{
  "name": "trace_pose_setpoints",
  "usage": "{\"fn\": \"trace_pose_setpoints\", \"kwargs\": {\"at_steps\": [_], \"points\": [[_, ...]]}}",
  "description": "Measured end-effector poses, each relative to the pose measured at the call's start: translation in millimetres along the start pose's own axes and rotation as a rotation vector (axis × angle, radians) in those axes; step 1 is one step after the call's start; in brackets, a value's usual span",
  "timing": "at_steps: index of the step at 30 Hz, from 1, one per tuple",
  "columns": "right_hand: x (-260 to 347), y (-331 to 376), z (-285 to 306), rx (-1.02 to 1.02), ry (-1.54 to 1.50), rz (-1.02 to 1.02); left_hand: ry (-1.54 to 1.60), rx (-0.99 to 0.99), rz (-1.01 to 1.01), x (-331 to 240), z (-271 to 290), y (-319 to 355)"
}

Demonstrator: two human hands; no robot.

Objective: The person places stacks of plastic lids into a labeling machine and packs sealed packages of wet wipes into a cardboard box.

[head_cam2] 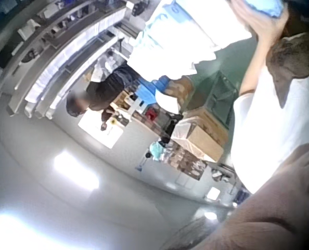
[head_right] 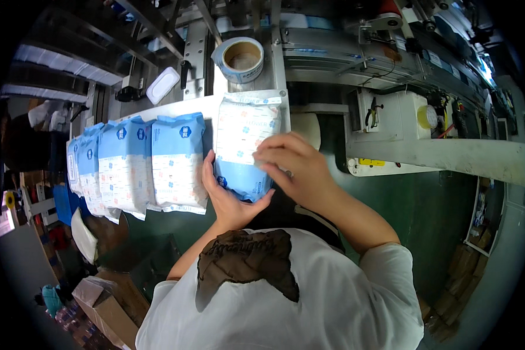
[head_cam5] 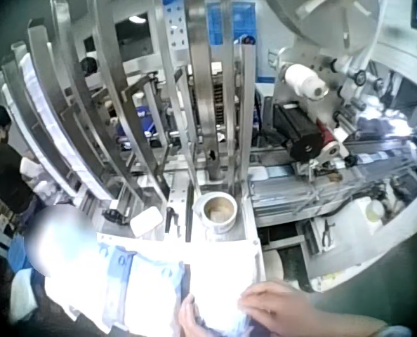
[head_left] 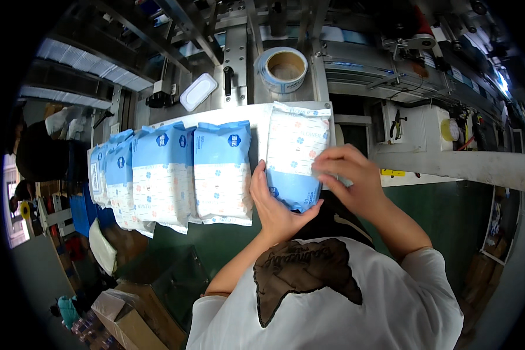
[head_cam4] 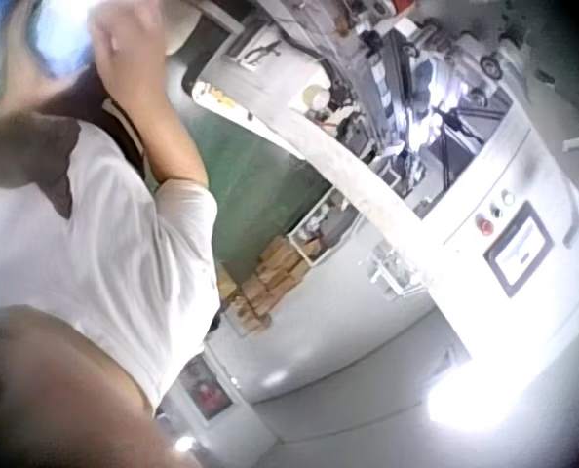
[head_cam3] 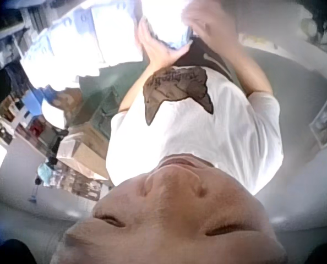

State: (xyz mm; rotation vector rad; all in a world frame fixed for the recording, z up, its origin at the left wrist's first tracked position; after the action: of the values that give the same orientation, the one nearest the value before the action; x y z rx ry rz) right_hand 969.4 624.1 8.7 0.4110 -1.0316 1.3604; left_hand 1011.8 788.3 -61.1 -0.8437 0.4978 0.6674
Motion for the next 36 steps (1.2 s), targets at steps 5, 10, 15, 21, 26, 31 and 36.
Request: {"fn": "trace_pose_setpoints", "kwargs": {"at_steps": [5,10,15,21,26,31,36], "points": [[18,12,-28,0.171,0.149,0.126,0.037,0.016,0.048,2,-2,2],[36,15,-6,0.189,0.12,0.198,-0.01,0.052,0.089,5,-3,4],[35,8,-19,0.153,0.123,0.231,-0.022,0.018,0.054,4,-4,3],[51,8,2,0.128,0.098,0.172,-0.02,0.001,0.065,4,-3,2],[31,-1,-31,0.088,0.274,0.21,0.0,-0.039,0.061,4,-5,4],[37,10,-12,0.163,0.159,0.093,-0.006,0.055,0.13,4,-4,4],[30,-6,-38,0.033,0.254,0.195,-0.019,0.005,0.106,3,-6,5]]}}
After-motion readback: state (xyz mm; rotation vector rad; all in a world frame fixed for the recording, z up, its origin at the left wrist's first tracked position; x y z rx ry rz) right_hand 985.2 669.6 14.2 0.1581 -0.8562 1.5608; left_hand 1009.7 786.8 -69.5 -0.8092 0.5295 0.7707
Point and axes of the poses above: each hand's wrist, its own y-axis away from the middle knuckle, its own z-axis out of the back of the hand, x = y × z, the point moved 5 cm from there along -y, towards the middle knuckle, and after that the axes turned 3 degrees about -z, right-handed, at the moved point
